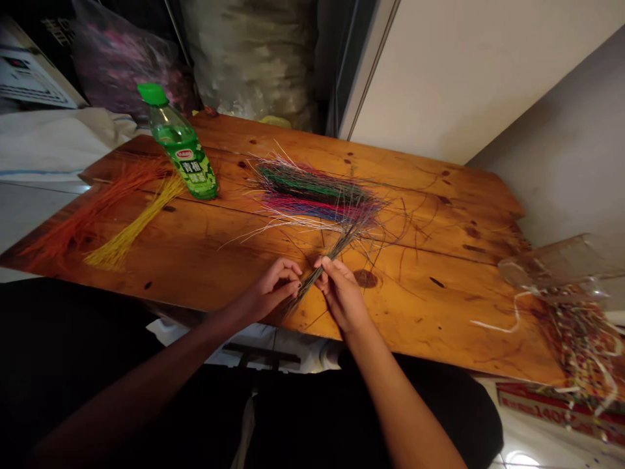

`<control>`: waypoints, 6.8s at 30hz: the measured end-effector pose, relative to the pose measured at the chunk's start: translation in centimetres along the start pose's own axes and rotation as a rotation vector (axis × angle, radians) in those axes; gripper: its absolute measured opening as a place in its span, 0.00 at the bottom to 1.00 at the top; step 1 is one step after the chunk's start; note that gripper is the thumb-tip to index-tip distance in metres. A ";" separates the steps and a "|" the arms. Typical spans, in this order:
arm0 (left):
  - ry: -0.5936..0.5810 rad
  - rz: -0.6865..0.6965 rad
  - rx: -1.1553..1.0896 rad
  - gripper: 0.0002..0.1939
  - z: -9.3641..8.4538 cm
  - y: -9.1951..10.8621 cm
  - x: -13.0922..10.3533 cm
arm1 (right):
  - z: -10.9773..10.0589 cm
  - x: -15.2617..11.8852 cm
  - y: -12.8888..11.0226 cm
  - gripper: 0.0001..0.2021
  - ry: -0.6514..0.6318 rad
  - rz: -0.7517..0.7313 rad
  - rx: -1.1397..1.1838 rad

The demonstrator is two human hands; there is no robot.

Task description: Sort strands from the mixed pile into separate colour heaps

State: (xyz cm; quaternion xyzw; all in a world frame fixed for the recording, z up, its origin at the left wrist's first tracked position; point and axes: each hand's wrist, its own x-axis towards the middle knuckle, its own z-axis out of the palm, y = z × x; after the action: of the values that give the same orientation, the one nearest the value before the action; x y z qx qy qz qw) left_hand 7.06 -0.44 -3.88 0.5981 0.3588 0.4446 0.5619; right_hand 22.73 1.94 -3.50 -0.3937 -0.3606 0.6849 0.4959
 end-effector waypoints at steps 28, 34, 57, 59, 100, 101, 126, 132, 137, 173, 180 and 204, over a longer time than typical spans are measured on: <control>0.479 0.293 0.818 0.12 -5.0 0.2 1.2 | -1.1 0.8 -0.3 0.08 -0.004 0.103 0.295; 0.254 0.341 1.040 0.11 -3.8 -0.4 4.1 | -0.9 0.7 -0.3 0.08 0.023 0.101 0.304; 0.438 0.216 0.020 0.13 -4.7 -0.1 3.8 | -0.5 0.6 -0.3 0.07 0.056 0.110 0.336; 0.335 0.095 -0.151 0.11 -3.9 -0.3 3.6 | -0.4 0.6 -0.3 0.07 0.063 0.106 0.329; -0.240 -0.154 -0.146 0.09 -2.2 1.1 3.0 | 0.3 0.0 0.5 0.11 -0.031 0.005 -0.027; -0.243 -0.156 -0.145 0.09 -2.3 1.0 3.0 | 0.3 0.0 0.5 0.12 -0.039 0.003 -0.028; -0.206 -0.199 -0.320 0.08 -2.8 0.8 3.0 | 0.3 0.1 0.5 0.09 0.031 -0.029 0.022; -0.163 -0.223 -0.319 0.10 -2.8 0.9 3.1 | 0.2 0.1 0.4 0.08 0.054 -0.019 0.045; 0.108 -0.072 -0.361 0.12 -3.5 0.4 3.6 | -0.1 0.3 0.0 0.09 0.107 0.022 0.143; 0.364 -0.020 -0.308 0.24 -3.0 0.0 5.3 | -0.2 0.6 0.1 0.07 0.120 0.057 0.291; 0.518 0.022 -0.333 0.21 -3.2 0.8 5.2 | -0.4 0.6 0.3 0.08 0.119 0.052 0.286; 0.171 -0.079 -0.222 0.12 -2.2 -0.2 5.0 | 0.4 0.3 0.5 0.10 0.115 -0.029 -0.017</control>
State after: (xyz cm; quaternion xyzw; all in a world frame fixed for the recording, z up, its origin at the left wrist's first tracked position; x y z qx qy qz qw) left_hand 6.72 5.04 -3.52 0.4778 0.3774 0.5083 0.6090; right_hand 22.14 2.01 -3.86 -0.4313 -0.3427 0.6508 0.5225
